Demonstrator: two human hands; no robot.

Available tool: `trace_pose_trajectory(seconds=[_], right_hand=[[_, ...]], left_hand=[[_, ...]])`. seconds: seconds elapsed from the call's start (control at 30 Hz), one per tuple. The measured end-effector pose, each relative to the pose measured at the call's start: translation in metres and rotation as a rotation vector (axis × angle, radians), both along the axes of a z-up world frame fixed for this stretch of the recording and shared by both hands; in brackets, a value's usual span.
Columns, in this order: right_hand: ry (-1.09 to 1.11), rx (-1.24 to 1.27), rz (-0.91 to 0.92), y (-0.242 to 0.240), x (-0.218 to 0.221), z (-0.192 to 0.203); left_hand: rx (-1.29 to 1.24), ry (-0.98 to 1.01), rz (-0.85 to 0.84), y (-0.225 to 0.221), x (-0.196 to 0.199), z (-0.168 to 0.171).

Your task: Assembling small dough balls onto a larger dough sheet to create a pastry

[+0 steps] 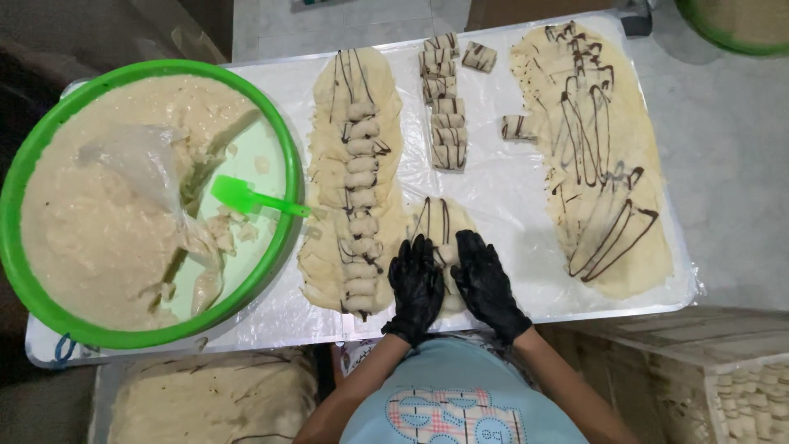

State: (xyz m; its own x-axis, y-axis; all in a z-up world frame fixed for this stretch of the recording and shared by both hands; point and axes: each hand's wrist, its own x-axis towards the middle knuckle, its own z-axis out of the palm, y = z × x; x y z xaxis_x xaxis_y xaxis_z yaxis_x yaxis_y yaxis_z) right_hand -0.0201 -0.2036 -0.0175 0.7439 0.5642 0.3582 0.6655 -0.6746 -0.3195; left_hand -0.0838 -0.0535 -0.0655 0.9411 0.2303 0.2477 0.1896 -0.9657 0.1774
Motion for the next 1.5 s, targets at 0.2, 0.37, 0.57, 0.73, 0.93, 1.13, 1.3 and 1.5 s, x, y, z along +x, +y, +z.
trace_pose_trajectory(seconds=[0.2,0.37,0.57,0.73,0.93,1.13,1.3,1.5], right_hand=[[0.181,-0.220,0.012,-0.007,-0.002,-0.010],[0.058,-0.388,-0.041,-0.003,-0.004,-0.003],[0.069,0.292,-0.074,-0.028,0.013,-0.008],[0.075,0.061,-0.110,-0.044,0.020,-0.014],[0.497,0.090,-0.251,-0.040,0.027,-0.003],[0.479,0.056,-0.223,-0.042,0.029,-0.013],[0.678,0.060,-0.264,-0.023,0.025,0.051],[0.663,-0.052,-0.299,-0.025,0.042,0.035]], left_hand=[[-0.114,-0.120,-0.003,-0.016,-0.004,0.016],[-0.142,-0.128,-0.066,-0.010,-0.005,0.020],[-0.398,0.151,-0.114,0.049,-0.015,0.033],[-0.557,0.249,0.111,0.067,-0.011,0.012],[-0.817,0.295,0.109,0.063,0.011,0.107],[-0.841,0.118,-0.365,0.029,0.036,0.059],[-0.843,0.114,-0.416,-0.001,0.042,0.085],[-0.990,0.149,-0.229,0.019,0.048,0.064]])
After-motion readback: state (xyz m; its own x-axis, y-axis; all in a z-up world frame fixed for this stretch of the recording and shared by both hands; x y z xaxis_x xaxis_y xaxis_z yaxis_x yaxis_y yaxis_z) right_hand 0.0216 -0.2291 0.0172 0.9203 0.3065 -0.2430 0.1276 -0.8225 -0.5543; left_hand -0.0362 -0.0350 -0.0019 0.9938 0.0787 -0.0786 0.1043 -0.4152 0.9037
